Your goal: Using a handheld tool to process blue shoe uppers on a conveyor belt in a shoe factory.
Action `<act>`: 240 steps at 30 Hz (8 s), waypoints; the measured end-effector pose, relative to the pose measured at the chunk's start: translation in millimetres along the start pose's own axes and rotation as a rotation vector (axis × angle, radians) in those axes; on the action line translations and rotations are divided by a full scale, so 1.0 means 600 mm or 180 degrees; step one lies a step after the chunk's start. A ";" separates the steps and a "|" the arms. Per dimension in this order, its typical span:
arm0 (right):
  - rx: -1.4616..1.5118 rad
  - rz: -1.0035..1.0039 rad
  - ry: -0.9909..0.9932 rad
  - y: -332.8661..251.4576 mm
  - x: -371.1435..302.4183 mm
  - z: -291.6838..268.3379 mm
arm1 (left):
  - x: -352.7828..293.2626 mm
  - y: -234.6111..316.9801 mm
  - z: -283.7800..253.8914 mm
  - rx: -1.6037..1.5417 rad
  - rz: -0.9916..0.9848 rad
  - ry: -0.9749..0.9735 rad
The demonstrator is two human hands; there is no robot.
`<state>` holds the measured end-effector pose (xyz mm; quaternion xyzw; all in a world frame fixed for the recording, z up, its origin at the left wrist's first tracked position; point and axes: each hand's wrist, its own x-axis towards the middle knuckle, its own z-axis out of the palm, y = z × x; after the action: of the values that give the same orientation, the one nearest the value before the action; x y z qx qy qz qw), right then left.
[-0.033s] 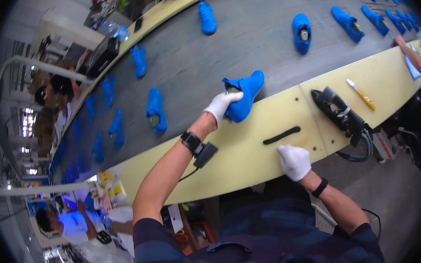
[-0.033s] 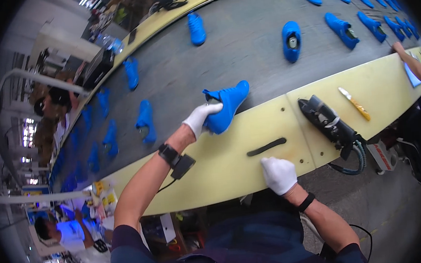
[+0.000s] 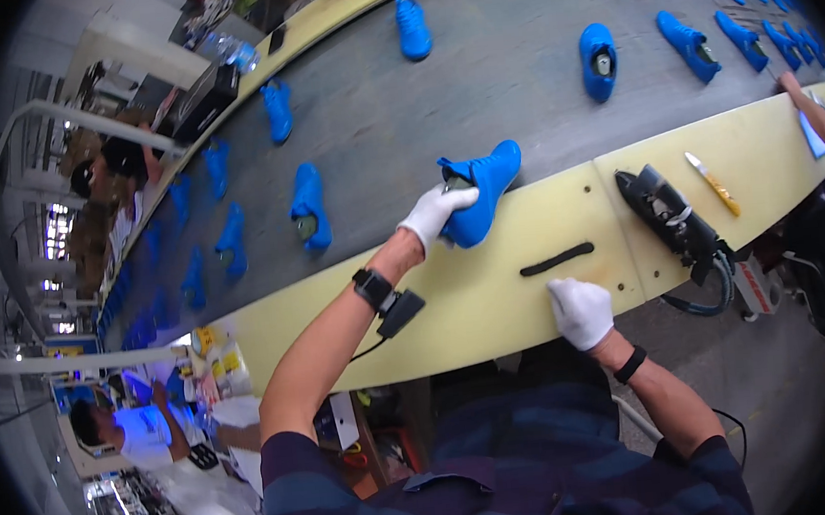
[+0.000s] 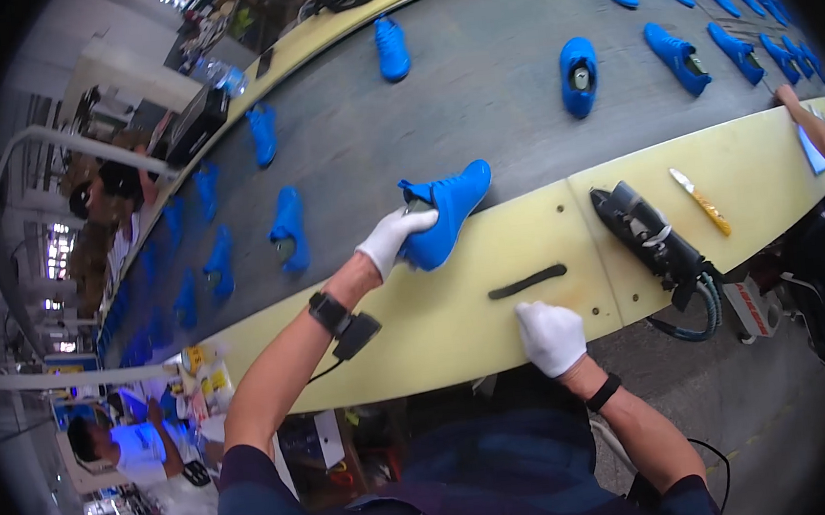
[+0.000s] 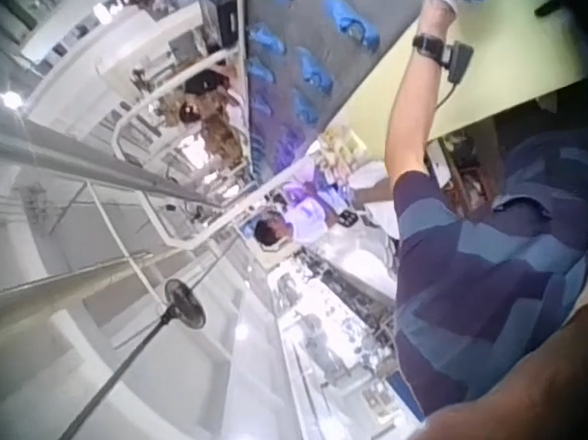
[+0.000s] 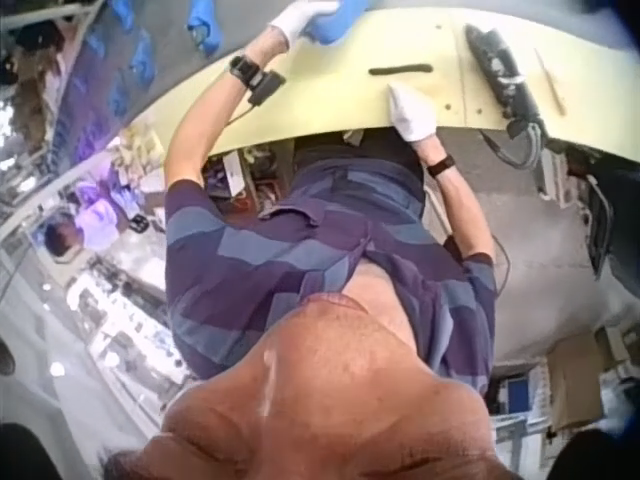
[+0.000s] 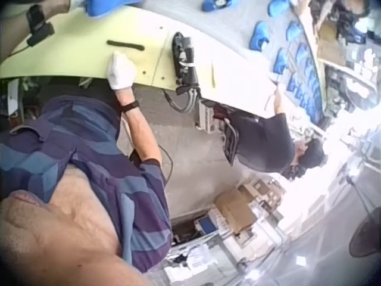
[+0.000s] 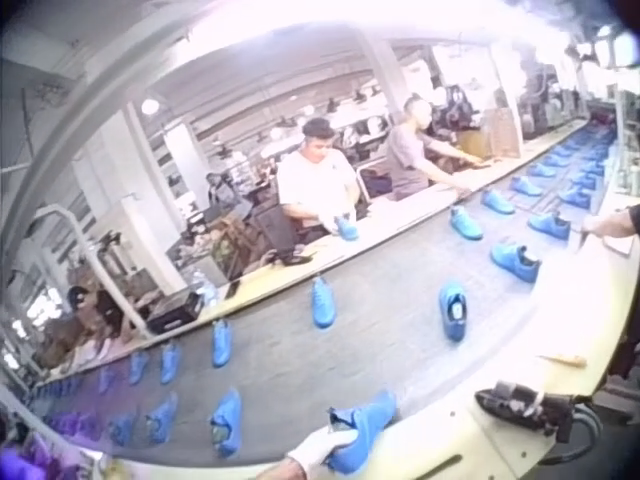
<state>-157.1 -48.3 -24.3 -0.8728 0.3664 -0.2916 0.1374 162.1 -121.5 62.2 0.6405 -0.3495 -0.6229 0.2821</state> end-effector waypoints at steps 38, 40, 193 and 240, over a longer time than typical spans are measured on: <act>0.1883 0.2201 -0.1933 -0.008 0.100 0.019 | -0.202 -0.266 0.084 0.1851 0.1554 0.1997; 0.1976 0.1964 -0.1919 -0.012 0.082 0.023 | -0.215 -0.281 0.043 0.1368 0.1549 0.1669; 0.0905 0.0418 -0.1486 -0.111 0.001 -0.065 | -0.216 -0.236 0.117 0.2337 0.1123 0.1747; 0.0200 -0.0056 -0.0346 -0.005 0.118 -0.132 | -0.232 -0.300 0.052 -0.0324 0.0574 0.0927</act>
<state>-163.7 -99.3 68.7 -0.8858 0.3415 -0.2564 0.1819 151.1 99.5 0.3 0.6749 -0.3289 -0.5126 0.4165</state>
